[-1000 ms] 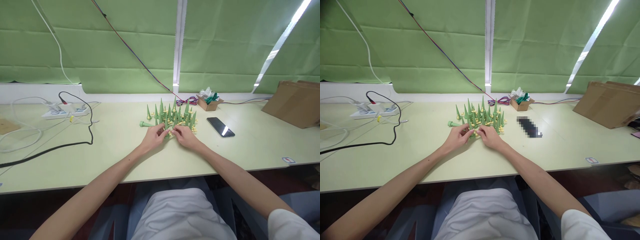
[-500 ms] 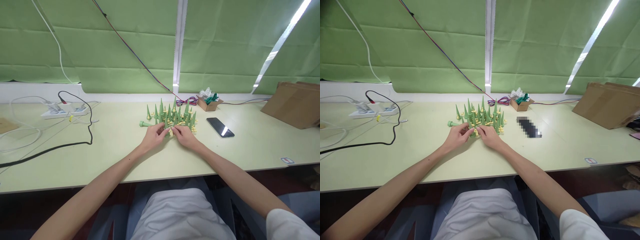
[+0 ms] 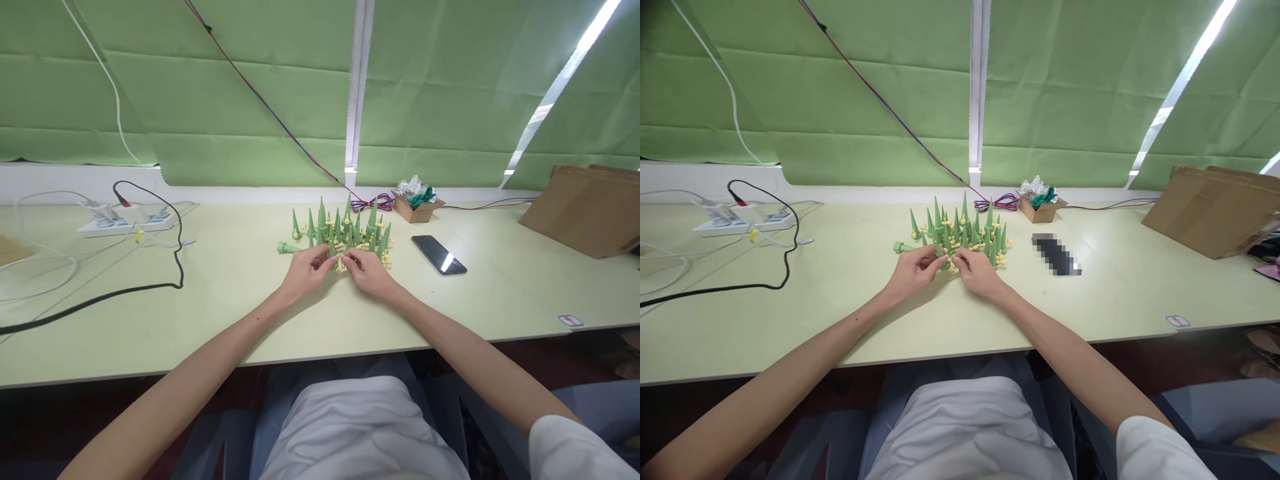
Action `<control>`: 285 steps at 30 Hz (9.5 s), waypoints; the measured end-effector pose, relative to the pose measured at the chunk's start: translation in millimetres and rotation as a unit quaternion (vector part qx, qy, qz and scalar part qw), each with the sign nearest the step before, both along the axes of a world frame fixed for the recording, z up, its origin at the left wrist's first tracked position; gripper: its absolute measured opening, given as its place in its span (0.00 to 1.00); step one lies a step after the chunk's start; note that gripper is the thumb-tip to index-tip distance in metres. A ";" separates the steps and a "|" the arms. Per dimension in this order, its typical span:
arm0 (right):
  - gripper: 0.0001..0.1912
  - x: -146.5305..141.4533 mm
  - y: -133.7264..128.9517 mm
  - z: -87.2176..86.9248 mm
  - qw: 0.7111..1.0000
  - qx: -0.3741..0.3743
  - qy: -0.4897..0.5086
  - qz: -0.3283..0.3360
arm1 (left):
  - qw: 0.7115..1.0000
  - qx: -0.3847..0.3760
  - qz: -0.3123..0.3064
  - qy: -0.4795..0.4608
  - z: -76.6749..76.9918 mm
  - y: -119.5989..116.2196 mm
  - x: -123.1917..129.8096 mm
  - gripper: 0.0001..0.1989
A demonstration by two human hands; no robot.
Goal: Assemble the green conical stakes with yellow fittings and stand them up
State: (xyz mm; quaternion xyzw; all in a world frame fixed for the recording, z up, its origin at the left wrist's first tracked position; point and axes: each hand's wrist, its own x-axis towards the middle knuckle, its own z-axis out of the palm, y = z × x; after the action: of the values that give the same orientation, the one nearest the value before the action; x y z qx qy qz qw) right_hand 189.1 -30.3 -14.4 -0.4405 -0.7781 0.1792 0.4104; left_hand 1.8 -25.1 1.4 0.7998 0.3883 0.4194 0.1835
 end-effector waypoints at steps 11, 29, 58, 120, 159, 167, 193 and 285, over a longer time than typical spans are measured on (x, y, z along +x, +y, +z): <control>0.19 1.8 2.5 -0.1 1.000 0.008 0.002 -0.002 | 0.999 -0.026 -0.046 -0.003 2.9 -3.4 -3.7 0.17; 0.17 -1.1 -6.3 7.9 0.997 0.007 0.077 0.001 | 0.977 -0.200 -0.052 -0.048 4.9 0.3 -0.5 0.31; 0.25 -4.0 -6.1 4.9 0.994 -0.016 0.109 -0.007 | 0.998 -0.058 -0.017 -0.036 0.0 1.1 3.1 0.12; 0.21 -0.2 -7.3 4.4 0.992 -0.008 0.122 0.017 | 0.983 -0.170 -0.036 -0.065 3.5 -0.9 -3.4 0.22; 0.18 2.6 -9.5 9.2 0.995 0.036 0.094 0.007 | 0.958 -0.246 -0.129 -0.077 -2.0 1.6 -3.8 0.22; 0.22 1.7 -7.3 8.7 0.999 0.035 0.038 -0.015 | 0.991 -0.101 -0.079 -0.038 0.9 -1.9 -1.5 0.18; 0.21 3.3 -4.1 8.6 0.997 0.030 0.069 -0.003 | 0.970 -0.213 -0.091 -0.076 -2.4 -1.1 2.0 0.26; 0.23 0.0 -3.0 3.9 0.993 0.014 0.113 -0.011 | 0.934 -0.313 -0.104 -0.137 3.4 -2.6 4.6 0.29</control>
State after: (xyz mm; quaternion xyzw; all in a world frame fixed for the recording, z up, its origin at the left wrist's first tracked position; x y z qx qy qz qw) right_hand 189.0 -33.3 -10.5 -0.4199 -0.7246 0.2126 0.5034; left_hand 6.4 -27.7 4.8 0.6727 0.3854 0.3605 0.5186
